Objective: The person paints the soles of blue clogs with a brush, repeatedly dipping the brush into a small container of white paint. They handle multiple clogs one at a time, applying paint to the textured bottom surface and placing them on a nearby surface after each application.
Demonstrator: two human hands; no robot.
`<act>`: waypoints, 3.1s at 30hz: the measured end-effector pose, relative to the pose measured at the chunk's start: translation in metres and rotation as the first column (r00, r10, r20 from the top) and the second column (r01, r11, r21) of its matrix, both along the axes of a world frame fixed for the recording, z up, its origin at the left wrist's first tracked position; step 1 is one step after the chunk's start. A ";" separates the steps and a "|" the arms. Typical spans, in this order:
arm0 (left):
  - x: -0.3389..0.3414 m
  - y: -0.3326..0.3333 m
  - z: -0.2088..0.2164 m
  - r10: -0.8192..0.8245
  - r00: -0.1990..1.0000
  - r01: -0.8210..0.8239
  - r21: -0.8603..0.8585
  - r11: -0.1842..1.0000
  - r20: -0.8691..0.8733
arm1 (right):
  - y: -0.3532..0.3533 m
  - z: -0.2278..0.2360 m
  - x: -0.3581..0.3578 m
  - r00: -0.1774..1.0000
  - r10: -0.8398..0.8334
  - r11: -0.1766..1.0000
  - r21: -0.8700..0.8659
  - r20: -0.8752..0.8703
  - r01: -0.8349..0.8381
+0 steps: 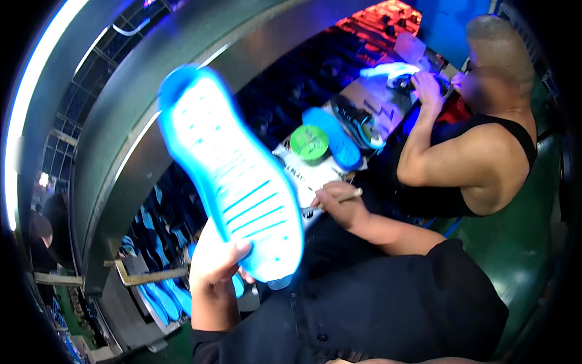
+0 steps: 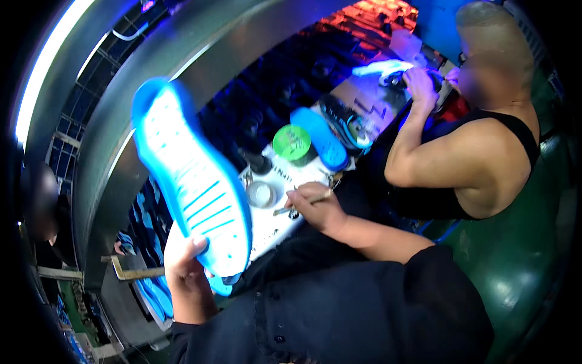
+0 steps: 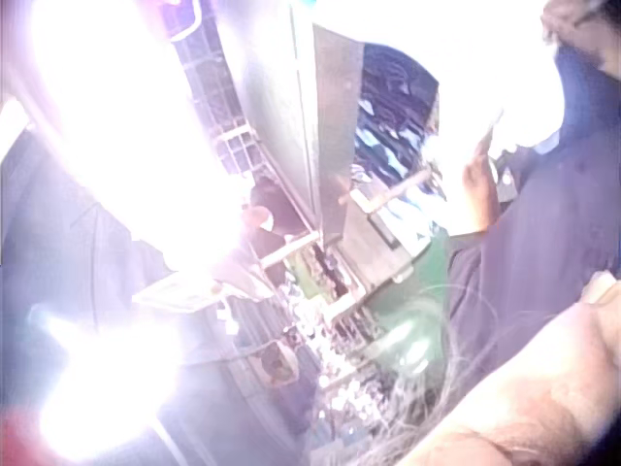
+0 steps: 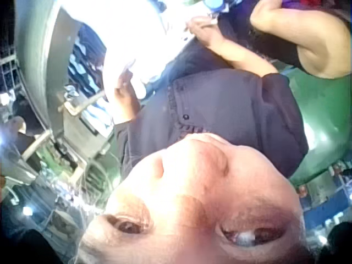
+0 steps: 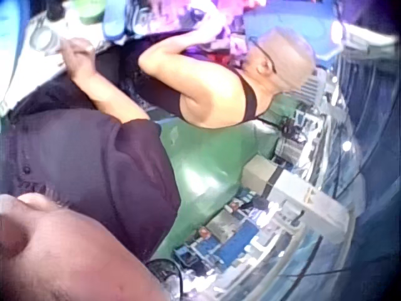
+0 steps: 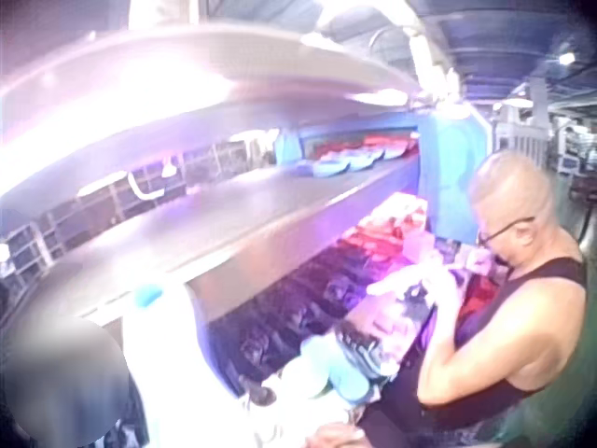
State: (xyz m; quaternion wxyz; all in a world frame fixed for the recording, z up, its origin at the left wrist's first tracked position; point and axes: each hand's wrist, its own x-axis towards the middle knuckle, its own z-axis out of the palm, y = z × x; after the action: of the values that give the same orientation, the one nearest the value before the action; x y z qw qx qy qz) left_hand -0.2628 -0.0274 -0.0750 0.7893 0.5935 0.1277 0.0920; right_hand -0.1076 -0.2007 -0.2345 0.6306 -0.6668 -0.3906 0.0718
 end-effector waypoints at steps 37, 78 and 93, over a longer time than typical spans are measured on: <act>-0.239 0.090 -0.282 0.687 0.454 -0.751 0.171 0.638 -0.567 | 0.114 -0.047 0.022 0.929 0.144 0.967 -0.247 0.341 -0.059; -0.080 0.014 -0.146 0.628 0.716 -0.656 0.601 0.456 0.304 | 0.070 0.029 -0.048 0.887 0.267 0.954 0.024 0.378 -0.298; -0.078 0.014 -0.148 0.656 0.718 -0.645 0.578 0.501 0.233 | 0.079 0.023 -0.043 0.900 0.241 0.969 -0.030 0.363 -0.247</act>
State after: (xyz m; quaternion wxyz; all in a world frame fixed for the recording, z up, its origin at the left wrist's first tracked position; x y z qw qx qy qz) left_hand -0.3409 -0.0138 -0.2232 0.4523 0.7273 0.3097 0.4130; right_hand -0.1502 -0.1217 -0.2116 0.5390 -0.6090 -0.5815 0.0222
